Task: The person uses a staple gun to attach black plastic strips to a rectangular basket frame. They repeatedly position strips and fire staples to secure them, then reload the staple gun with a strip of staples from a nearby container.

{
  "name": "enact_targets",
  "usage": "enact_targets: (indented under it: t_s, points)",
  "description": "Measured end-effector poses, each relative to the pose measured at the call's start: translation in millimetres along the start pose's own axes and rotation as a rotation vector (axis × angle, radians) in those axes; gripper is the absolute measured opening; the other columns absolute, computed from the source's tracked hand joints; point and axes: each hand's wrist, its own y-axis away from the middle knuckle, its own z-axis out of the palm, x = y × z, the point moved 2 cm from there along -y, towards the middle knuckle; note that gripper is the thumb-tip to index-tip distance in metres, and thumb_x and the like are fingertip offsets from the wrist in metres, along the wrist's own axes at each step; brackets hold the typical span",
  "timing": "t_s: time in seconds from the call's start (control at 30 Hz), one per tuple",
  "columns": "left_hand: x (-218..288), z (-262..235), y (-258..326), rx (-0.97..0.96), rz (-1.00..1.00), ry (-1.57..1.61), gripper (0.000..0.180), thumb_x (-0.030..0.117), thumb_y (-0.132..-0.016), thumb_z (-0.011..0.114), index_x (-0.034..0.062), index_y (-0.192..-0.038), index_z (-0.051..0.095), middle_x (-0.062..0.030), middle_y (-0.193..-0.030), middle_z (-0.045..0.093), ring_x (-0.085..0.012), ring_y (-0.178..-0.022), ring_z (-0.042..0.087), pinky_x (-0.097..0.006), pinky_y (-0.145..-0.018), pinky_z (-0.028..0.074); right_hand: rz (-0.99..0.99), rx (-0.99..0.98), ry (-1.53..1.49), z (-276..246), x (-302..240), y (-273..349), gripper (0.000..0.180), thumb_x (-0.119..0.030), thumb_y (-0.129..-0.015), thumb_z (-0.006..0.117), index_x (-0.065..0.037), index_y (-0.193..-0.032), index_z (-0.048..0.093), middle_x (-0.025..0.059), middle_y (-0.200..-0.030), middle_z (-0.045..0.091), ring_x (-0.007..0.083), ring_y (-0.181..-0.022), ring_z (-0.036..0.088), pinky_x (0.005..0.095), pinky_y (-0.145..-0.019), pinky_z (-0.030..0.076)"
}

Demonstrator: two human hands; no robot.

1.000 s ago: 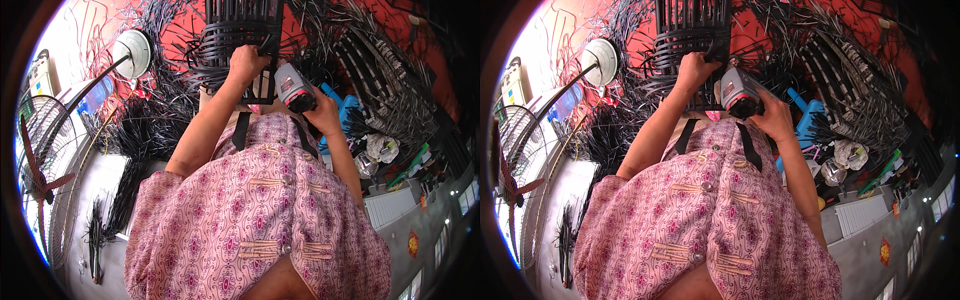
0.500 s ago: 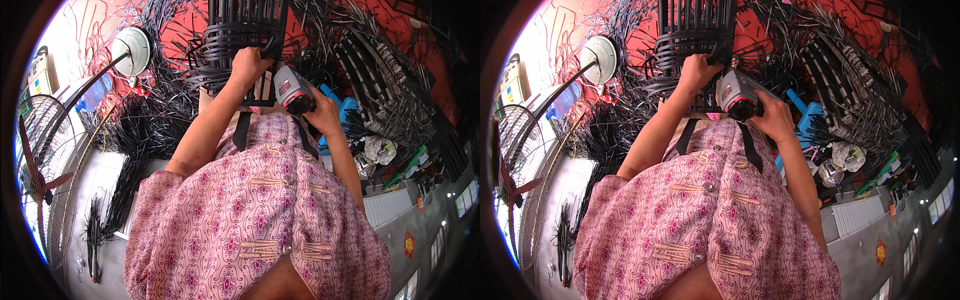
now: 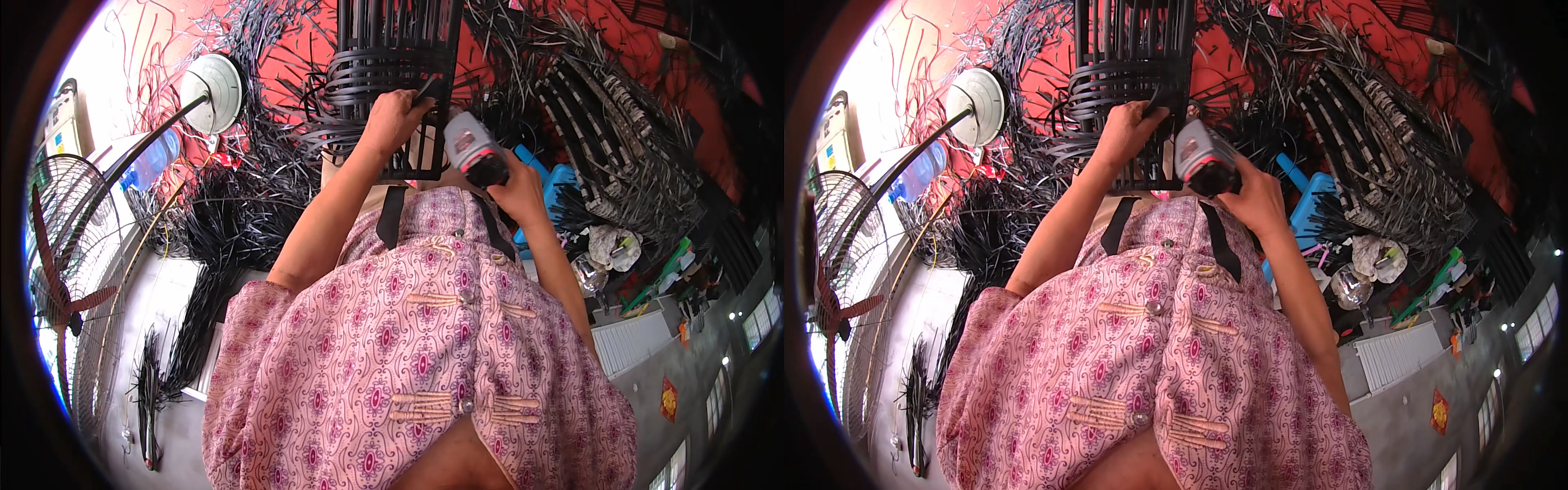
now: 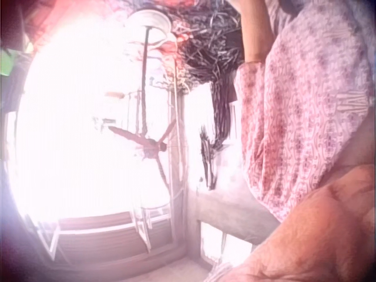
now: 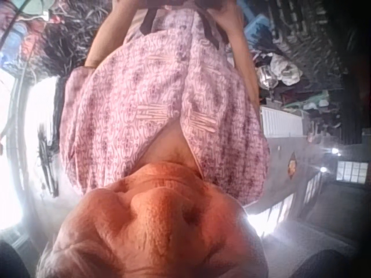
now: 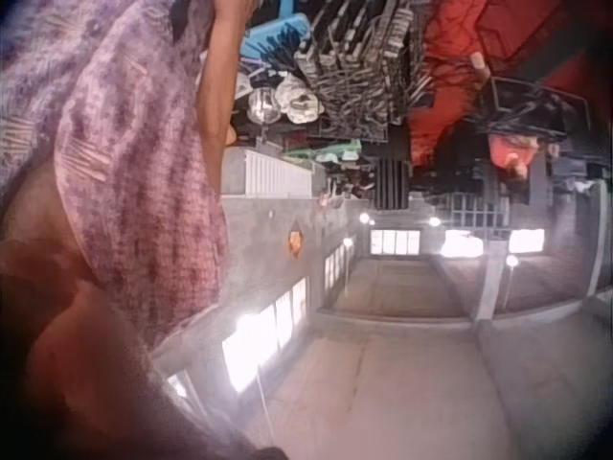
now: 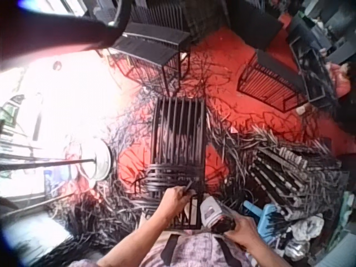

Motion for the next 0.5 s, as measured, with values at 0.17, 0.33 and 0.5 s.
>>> enact_targets:
  t_s: [0.17, 0.33, 0.5]
  points:
    - [-17.3, -19.6, 31.9, 0.338, -0.089, 0.281, 0.034, 0.030, -0.101, 0.062, -0.0014, -0.093, 0.069, -0.0083, -0.077, 0.068, -0.0183, -0.070, 0.065, -0.035, -0.067, 0.051, 0.323, 0.085, -0.257, -1.2, 42.6, 32.5, 0.047, -0.017, -0.073, 0.083, -0.001, -0.114, 0.067, 0.0143, -0.097, 0.075, 0.0257, -0.089, 0.072, 0.0353, -0.079, 0.055]
    - [-85.3, -115.2, 68.7, 0.603, -0.557, 0.904, 0.039, 0.044, -0.101, 0.061, 0.0067, -0.092, 0.067, 0.0035, -0.062, 0.051, -0.0090, -0.048, 0.047, -0.028, -0.044, 0.039, 0.539, 0.164, -0.324, -17.5, 66.9, 53.7, 0.039, -0.016, -0.077, 0.083, 0.003, -0.107, 0.067, 0.0074, -0.095, 0.073, 0.0154, -0.085, 0.065, 0.0315, -0.079, 0.052]
    - [-59.0, -255.4, 104.6, 1.082, -0.266, 0.713, 0.044, 0.049, -0.103, 0.054, 0.0048, -0.101, 0.060, 0.0079, -0.063, 0.033, -0.0039, -0.051, 0.031, -0.021, -0.044, 0.026, 0.524, 0.156, -0.283, -25.3, 96.4, 59.4, 0.038, -0.016, -0.077, 0.082, 0.001, -0.107, 0.066, 0.0042, -0.084, 0.069, 0.0124, -0.068, 0.061, 0.0308, -0.064, 0.050]
